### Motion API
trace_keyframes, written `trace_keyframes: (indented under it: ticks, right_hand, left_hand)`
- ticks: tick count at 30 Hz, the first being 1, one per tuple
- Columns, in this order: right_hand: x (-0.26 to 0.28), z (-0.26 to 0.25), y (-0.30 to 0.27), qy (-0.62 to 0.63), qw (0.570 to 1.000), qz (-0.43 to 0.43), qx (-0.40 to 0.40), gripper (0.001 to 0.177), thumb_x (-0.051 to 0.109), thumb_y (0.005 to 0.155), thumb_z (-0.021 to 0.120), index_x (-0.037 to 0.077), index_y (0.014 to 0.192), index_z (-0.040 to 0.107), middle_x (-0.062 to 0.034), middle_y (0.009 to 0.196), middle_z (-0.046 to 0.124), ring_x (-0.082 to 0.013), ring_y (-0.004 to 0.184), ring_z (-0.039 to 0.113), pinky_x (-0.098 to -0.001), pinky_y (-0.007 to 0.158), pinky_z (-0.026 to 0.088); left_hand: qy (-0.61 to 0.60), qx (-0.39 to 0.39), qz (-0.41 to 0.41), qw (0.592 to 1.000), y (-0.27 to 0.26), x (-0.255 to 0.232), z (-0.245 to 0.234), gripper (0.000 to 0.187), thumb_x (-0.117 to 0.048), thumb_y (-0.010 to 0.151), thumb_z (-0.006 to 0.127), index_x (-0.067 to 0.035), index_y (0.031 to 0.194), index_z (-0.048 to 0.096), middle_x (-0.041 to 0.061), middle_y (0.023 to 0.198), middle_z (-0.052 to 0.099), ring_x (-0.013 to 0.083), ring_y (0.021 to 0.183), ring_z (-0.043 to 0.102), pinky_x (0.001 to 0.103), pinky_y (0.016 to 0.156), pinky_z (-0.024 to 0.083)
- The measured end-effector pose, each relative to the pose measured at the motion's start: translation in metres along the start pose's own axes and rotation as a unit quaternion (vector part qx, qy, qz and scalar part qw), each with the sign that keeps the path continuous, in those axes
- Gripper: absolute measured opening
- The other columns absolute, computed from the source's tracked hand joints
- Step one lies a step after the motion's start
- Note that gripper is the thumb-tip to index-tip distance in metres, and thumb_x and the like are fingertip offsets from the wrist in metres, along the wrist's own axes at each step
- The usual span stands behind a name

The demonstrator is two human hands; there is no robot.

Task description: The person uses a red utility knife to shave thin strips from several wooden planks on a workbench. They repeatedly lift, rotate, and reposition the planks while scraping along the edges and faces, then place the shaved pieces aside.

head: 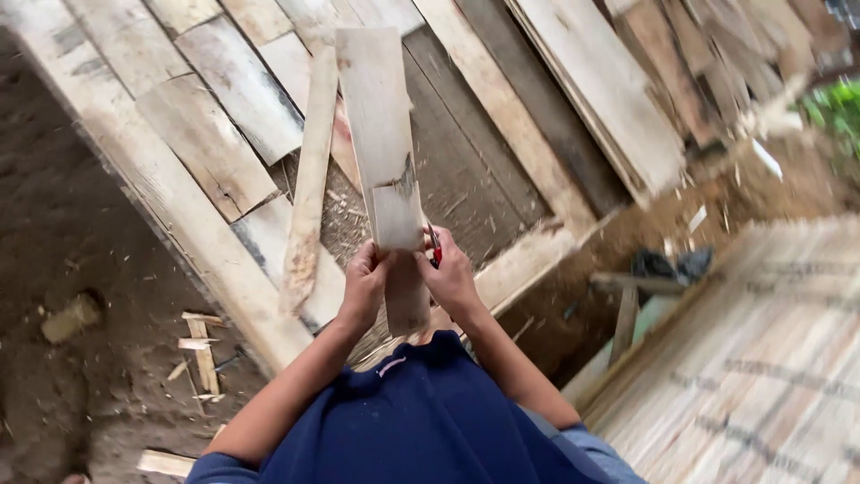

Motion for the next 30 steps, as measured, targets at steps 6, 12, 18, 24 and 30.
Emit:
trace_keyframes:
  ticks: [6,12,18,24,30]
  right_hand:
    - [-0.064,-0.081,0.037,0.02,0.996,0.036,0.084,0.048,0.022,0.085,0.073,0.026,0.131,0.06,-0.0149,0.104,0.075,-0.0307,0.088,0.072,-0.0449,0.08,0.058]
    - [-0.117,-0.176,0.05,0.066,0.995,0.037,0.072,0.048,0.015,0.084,0.074,0.018,0.131,0.063,-0.0186,0.105,0.074,-0.0282,0.091,0.07,-0.0442,0.087,0.059]
    - [-0.166,-0.284,0.058,0.054,0.997,0.057,0.027,0.054,0.016,0.086,0.074,0.01,0.138,0.059,-0.0262,0.108,0.069,-0.0309,0.098,0.068,-0.0462,0.089,0.057]
    - [-0.219,-0.371,0.072,0.039,0.995,0.06,0.065,0.069,0.01,0.082,0.074,0.017,0.148,0.053,-0.0266,0.122,0.068,-0.0394,0.114,0.067,-0.0522,0.099,0.054]
    - [-0.257,-0.426,0.067,0.014,0.997,0.078,0.007,0.065,0.015,0.087,0.075,0.017,0.148,0.052,-0.0219,0.109,0.071,-0.0332,0.101,0.07,-0.048,0.089,0.058]
  left_hand:
    - [0.0,-0.041,0.019,0.999,0.039,0.081,0.063,0.013,-0.006,0.102,0.061,-0.005,0.114,0.064,0.002,0.097,0.063,0.0109,0.093,0.054,0.033,0.096,0.049]
    - [-0.028,0.024,0.013,0.999,0.05,0.088,0.183,0.033,-0.006,0.101,0.061,-0.003,0.134,0.055,0.007,0.111,0.064,0.0135,0.103,0.055,0.039,0.102,0.047]
    - [-0.03,0.093,-0.029,0.995,0.055,0.147,0.303,0.041,-0.003,0.1,0.06,0.0,0.14,0.049,0.011,0.116,0.065,0.0166,0.108,0.057,0.042,0.105,0.047]
    - [-0.032,0.104,-0.061,0.992,0.067,0.184,0.392,0.042,-0.007,0.1,0.061,-0.001,0.14,0.05,0.013,0.116,0.067,0.0195,0.108,0.062,0.041,0.1,0.052]
    - [-0.014,0.148,-0.073,0.986,0.08,0.184,0.454,0.048,-0.009,0.099,0.064,0.0,0.142,0.048,0.018,0.119,0.067,0.023,0.11,0.063,0.045,0.1,0.053]
Point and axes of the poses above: each hand's wrist, its own y-axis towards the middle knuckle, its own z-axis out of the palm, x = y × z, the point moved 4 cm from there along y, towards the middle knuckle
